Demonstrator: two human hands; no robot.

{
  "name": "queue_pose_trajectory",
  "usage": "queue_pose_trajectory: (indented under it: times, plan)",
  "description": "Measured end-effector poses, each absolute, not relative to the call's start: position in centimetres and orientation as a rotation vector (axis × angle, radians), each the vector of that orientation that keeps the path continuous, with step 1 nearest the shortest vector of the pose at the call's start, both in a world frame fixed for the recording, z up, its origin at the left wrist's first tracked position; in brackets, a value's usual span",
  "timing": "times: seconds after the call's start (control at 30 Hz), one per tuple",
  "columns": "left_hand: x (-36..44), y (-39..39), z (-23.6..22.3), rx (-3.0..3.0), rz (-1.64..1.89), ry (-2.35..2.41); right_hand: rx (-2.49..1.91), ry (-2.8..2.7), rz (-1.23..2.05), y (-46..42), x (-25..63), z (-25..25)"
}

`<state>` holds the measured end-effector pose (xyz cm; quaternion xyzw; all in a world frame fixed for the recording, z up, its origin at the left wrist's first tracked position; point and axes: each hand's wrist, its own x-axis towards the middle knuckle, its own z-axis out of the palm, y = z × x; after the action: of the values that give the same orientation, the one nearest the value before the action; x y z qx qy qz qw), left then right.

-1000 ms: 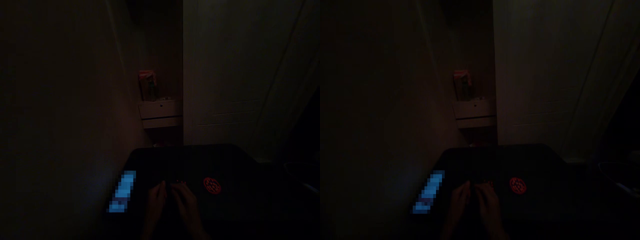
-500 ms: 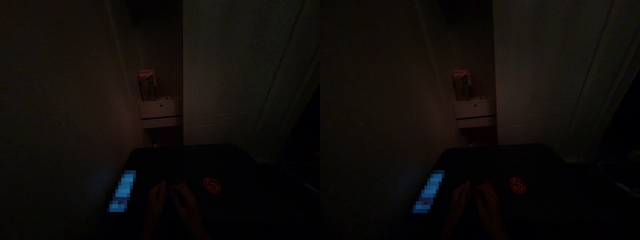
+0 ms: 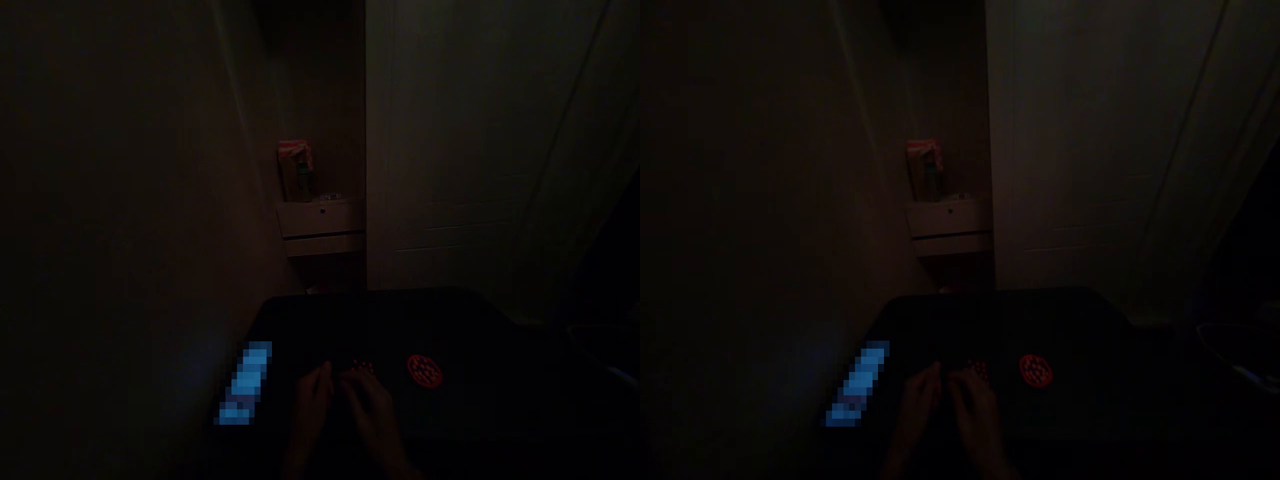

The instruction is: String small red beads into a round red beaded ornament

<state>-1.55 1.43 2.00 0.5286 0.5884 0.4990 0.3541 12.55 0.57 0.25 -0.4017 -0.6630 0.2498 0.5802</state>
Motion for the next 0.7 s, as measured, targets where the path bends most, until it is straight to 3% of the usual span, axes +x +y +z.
queue_pose_trajectory:
  times: [0.7]
  plan:
    - [-1.33,1.22,2.37,1.387,1.293,1.528,-0.992,-1.473,0.403,0.89,12.74,-0.03]
